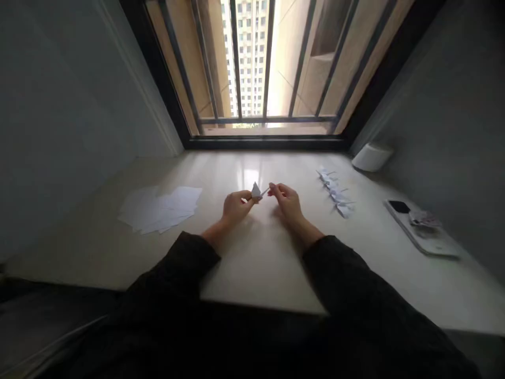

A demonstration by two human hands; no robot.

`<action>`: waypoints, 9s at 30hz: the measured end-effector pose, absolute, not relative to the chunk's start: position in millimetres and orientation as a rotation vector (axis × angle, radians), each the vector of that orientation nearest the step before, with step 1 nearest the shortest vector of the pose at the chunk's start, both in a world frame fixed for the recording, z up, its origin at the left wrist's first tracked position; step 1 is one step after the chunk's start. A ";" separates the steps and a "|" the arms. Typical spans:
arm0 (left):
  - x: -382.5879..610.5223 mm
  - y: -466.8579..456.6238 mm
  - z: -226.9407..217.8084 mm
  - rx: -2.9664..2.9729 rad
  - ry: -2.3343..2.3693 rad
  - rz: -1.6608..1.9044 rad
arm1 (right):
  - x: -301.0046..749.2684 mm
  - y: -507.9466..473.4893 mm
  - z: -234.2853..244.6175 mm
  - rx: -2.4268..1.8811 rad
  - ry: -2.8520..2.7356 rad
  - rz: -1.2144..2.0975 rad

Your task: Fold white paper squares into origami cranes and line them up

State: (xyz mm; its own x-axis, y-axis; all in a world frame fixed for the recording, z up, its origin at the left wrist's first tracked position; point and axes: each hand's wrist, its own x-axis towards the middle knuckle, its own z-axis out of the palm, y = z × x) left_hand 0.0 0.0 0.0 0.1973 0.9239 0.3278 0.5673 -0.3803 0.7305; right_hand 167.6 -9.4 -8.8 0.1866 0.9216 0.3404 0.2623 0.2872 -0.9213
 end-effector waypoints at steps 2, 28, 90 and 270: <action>-0.6 -0.6 0.0 2.047 1.415 1.046 | 168.4 -9.8 -7.9 -1.234 -1.342 0.676; -7.7 -2.1 9.6 2.530 1.562 1.124 | 170.7 -8.4 -11.4 -1.275 -1.442 0.602; -7.3 2.2 5.6 2.183 1.433 1.154 | 167.0 -5.6 -8.8 -1.030 -1.094 1.349; -2.6 4.9 -0.6 1.846 1.105 0.971 | 177.9 -1.2 -15.8 -1.161 -1.594 0.635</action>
State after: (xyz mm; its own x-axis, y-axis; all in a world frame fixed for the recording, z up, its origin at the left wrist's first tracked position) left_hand -2.6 4.9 -0.6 0.3357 0.9157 0.2207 0.3361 -0.3353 0.8801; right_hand 177.9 -1.2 -15.8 -0.0149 0.9070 0.4208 0.3692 0.3961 -0.8407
